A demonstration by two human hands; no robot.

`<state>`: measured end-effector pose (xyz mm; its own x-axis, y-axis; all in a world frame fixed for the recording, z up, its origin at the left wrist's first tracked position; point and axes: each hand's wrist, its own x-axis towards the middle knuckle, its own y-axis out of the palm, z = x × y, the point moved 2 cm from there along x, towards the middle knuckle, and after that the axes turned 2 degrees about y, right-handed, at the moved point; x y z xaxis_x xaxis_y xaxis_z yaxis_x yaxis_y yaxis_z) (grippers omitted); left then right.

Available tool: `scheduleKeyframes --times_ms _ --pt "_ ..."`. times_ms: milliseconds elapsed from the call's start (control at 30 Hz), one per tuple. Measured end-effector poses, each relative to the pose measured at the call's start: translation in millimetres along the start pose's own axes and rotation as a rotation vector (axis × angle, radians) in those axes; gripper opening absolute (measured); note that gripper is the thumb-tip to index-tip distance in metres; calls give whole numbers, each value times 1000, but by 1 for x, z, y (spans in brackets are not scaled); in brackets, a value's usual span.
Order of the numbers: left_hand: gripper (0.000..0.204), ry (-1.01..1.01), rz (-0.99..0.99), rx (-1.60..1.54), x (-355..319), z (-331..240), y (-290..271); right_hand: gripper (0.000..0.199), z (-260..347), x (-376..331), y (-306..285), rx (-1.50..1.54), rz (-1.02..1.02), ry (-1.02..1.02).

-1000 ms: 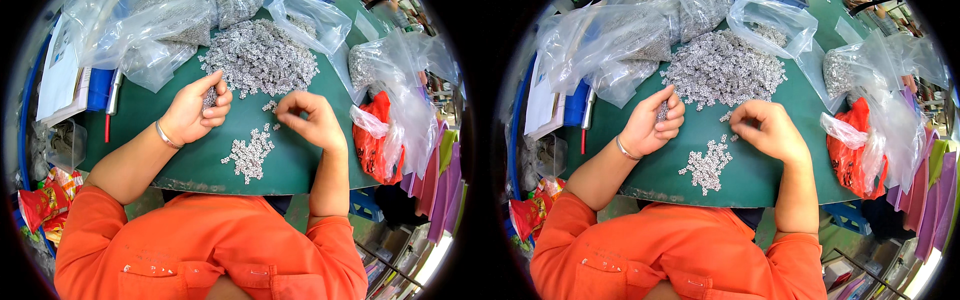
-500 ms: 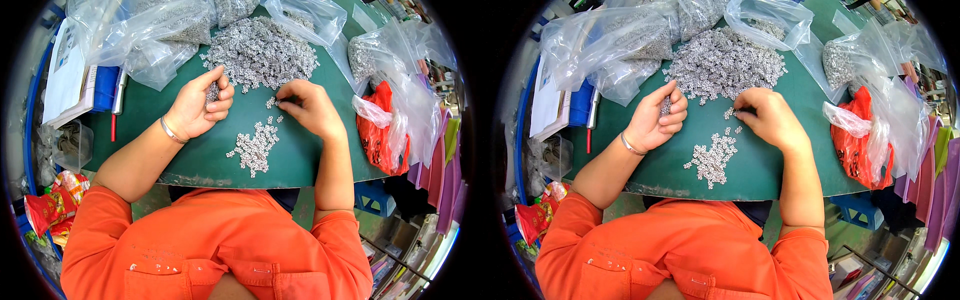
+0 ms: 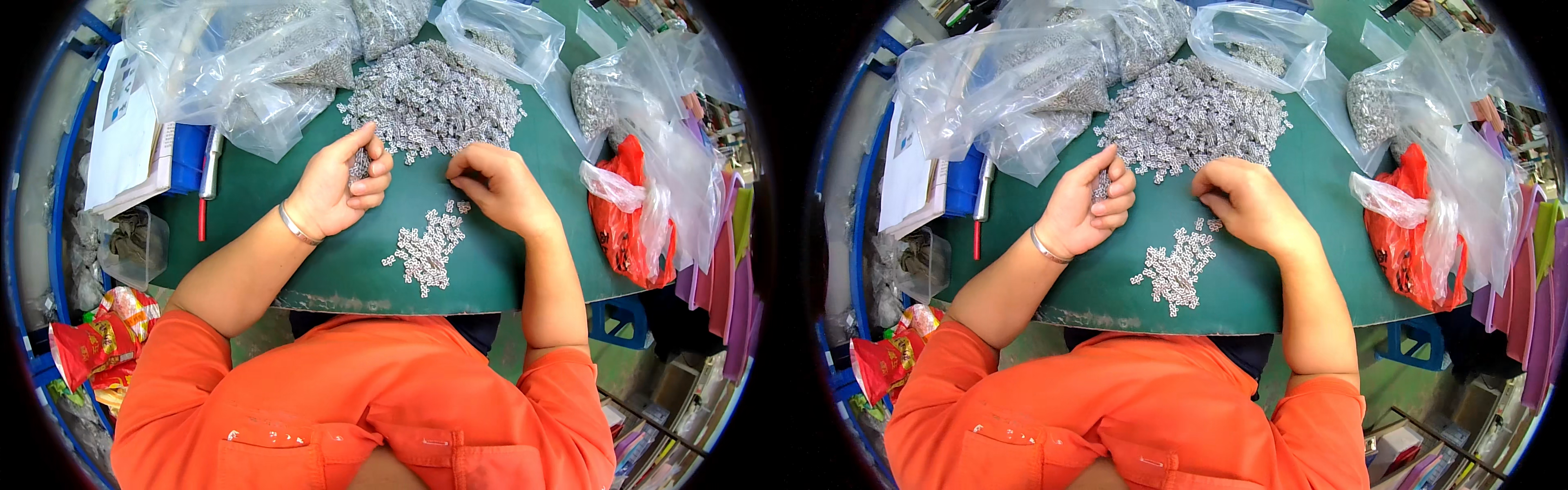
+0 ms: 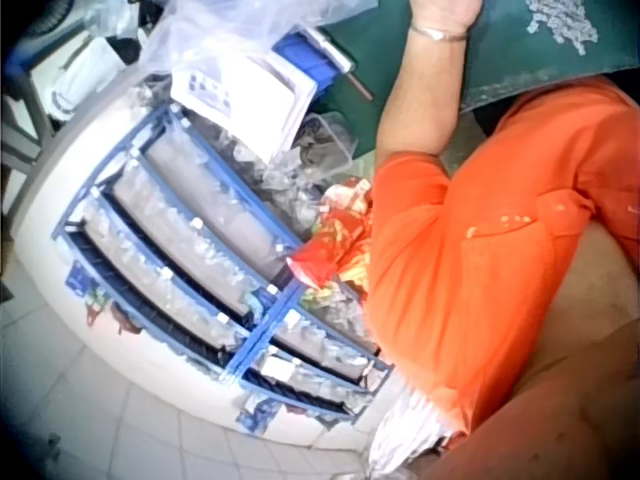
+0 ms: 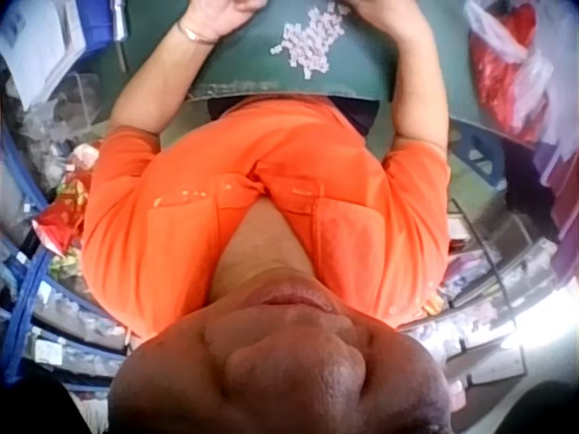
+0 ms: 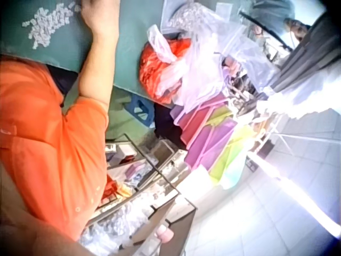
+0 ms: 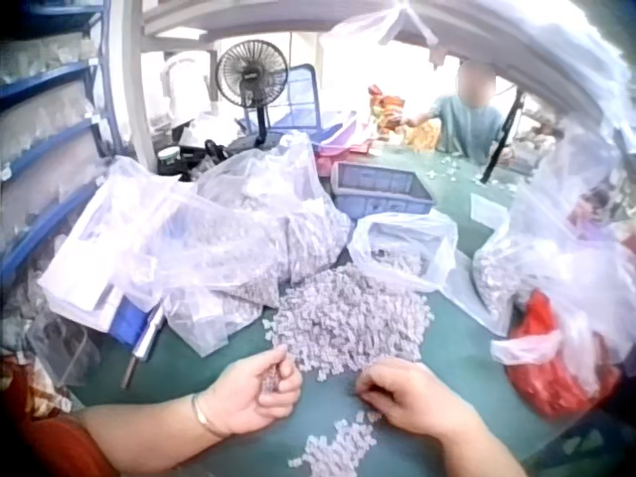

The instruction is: The person sorts small metal components on a table by hand, picking them from a pile and grouping them together before putting them into a plastic bag.

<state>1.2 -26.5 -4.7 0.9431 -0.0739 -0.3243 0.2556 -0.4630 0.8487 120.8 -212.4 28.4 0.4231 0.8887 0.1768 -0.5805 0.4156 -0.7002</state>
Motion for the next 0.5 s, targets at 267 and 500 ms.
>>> scheduleKeyframes --times_ms 267,500 --pt "33 0 -11 10 0 0 2 14 -1 -1 1 -27 -77 -15" --pt "33 2 -9 7 0 0 3 8 -9 -9 -12 532 -20 258"
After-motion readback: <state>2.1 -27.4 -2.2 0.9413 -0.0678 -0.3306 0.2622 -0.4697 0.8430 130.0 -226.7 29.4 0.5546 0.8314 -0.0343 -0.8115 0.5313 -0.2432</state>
